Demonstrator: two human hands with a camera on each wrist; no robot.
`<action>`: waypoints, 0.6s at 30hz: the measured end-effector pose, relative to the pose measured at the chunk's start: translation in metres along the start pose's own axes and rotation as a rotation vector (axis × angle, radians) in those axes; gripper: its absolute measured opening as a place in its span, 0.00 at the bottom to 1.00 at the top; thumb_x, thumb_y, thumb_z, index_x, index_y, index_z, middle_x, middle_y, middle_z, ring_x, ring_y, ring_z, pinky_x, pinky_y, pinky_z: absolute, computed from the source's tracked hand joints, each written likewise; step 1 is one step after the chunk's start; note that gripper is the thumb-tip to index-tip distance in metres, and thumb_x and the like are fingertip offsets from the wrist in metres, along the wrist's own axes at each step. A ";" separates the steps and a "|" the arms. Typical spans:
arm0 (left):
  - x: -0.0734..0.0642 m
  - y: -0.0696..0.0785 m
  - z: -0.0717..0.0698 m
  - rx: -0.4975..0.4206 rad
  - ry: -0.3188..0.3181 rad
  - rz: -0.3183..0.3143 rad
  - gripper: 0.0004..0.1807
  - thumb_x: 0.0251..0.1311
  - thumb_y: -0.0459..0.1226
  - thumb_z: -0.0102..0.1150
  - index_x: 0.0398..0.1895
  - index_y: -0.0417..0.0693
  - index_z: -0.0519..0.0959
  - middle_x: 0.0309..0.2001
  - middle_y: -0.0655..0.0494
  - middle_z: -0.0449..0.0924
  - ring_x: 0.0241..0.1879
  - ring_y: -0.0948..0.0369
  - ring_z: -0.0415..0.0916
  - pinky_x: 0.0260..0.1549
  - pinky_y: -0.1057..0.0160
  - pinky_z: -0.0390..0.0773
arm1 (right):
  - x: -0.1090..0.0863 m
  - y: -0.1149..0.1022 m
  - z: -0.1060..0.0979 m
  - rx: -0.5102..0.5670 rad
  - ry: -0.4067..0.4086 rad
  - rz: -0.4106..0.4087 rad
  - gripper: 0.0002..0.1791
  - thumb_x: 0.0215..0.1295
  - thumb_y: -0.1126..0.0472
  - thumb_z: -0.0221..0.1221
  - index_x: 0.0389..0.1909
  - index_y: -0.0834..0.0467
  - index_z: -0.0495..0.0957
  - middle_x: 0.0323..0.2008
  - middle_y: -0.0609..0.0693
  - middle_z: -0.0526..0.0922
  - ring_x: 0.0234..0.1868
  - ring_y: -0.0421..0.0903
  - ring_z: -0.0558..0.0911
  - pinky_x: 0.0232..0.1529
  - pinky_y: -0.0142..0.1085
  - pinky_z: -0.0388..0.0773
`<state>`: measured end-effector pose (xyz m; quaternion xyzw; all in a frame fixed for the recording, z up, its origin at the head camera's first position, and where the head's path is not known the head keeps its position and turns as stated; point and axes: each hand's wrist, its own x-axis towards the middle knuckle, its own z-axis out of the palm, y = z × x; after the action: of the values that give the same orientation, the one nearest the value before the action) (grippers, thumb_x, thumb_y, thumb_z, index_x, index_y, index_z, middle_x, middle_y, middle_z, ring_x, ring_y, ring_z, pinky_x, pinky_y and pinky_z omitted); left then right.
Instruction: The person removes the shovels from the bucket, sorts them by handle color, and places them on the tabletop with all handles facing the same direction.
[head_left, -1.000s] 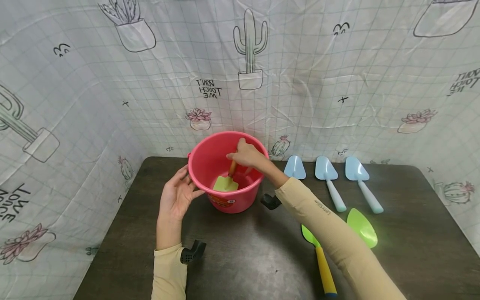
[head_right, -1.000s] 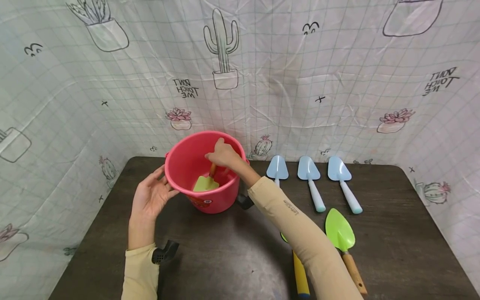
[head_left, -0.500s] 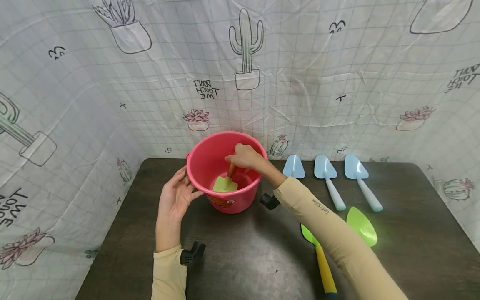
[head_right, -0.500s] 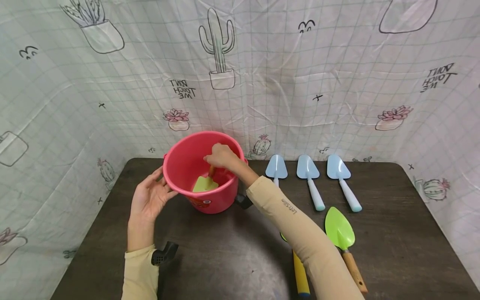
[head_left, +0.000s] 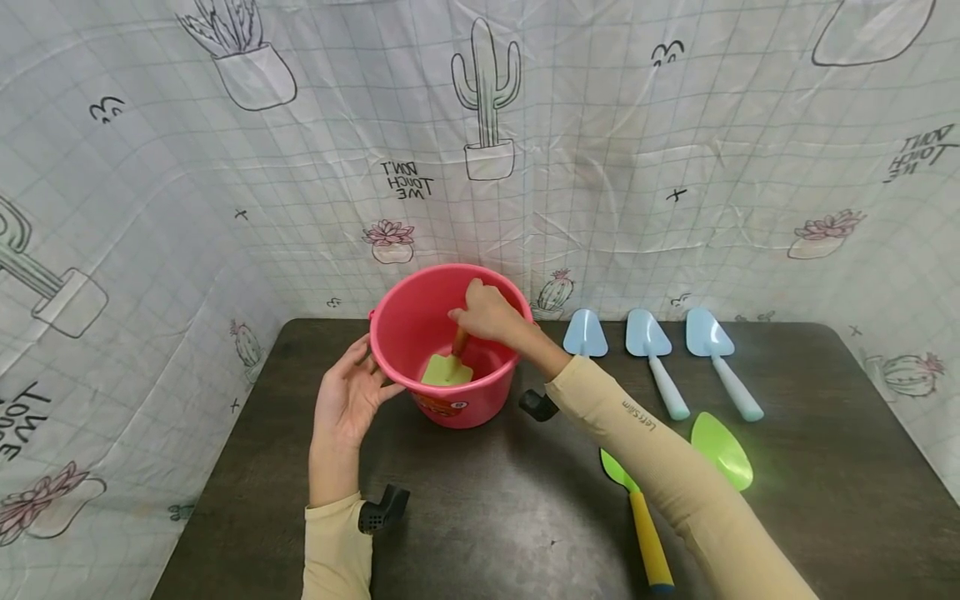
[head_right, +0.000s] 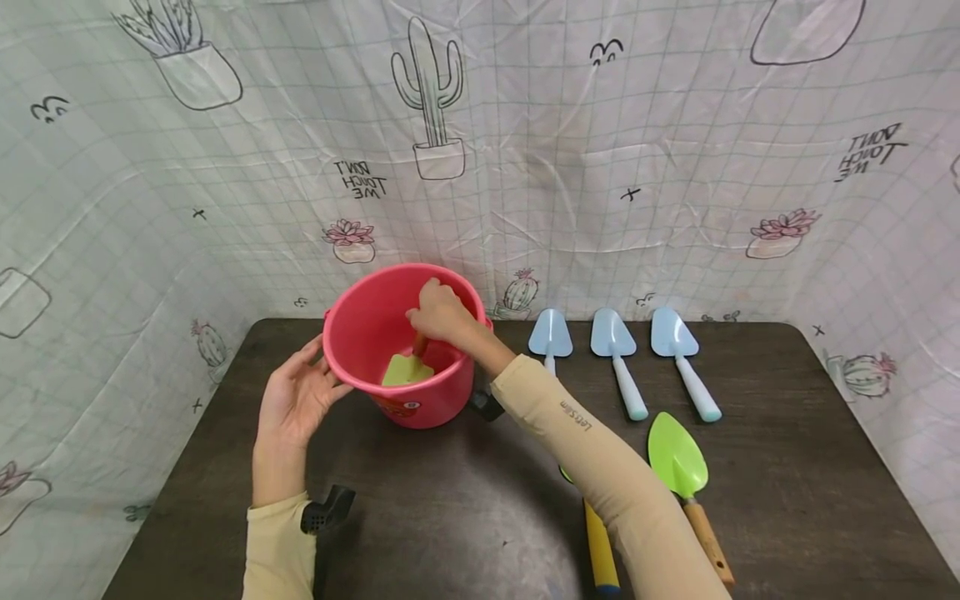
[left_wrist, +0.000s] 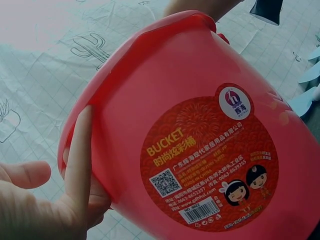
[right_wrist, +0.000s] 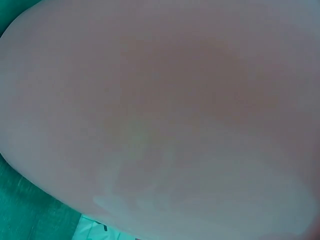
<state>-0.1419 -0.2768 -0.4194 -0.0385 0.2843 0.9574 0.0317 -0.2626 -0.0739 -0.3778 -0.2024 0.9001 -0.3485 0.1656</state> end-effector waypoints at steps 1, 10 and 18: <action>0.000 0.000 0.000 -0.003 -0.002 0.001 0.19 0.73 0.35 0.39 0.65 0.43 0.60 0.71 0.41 0.49 0.64 0.48 0.63 0.38 0.45 0.80 | 0.000 0.000 0.000 -0.005 0.023 -0.011 0.28 0.66 0.60 0.57 0.59 0.72 0.59 0.23 0.56 0.81 0.23 0.44 0.80 0.33 0.32 0.78; 0.001 0.001 0.000 -0.013 -0.008 0.003 0.17 0.74 0.35 0.39 0.63 0.42 0.61 0.71 0.41 0.50 0.60 0.50 0.68 0.37 0.44 0.81 | 0.003 0.000 0.002 -0.080 0.125 -0.096 0.08 0.65 0.64 0.57 0.35 0.64 0.68 0.25 0.52 0.70 0.26 0.46 0.72 0.27 0.31 0.69; 0.000 0.000 -0.001 0.004 -0.012 0.000 0.18 0.74 0.36 0.38 0.64 0.43 0.61 0.72 0.41 0.47 0.62 0.50 0.66 0.39 0.44 0.79 | 0.003 0.001 0.002 -0.081 0.112 -0.103 0.08 0.63 0.64 0.59 0.29 0.62 0.71 0.22 0.53 0.74 0.23 0.46 0.73 0.24 0.30 0.71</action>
<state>-0.1417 -0.2775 -0.4199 -0.0325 0.2859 0.9571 0.0336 -0.2646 -0.0757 -0.3810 -0.2350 0.9097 -0.3307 0.0886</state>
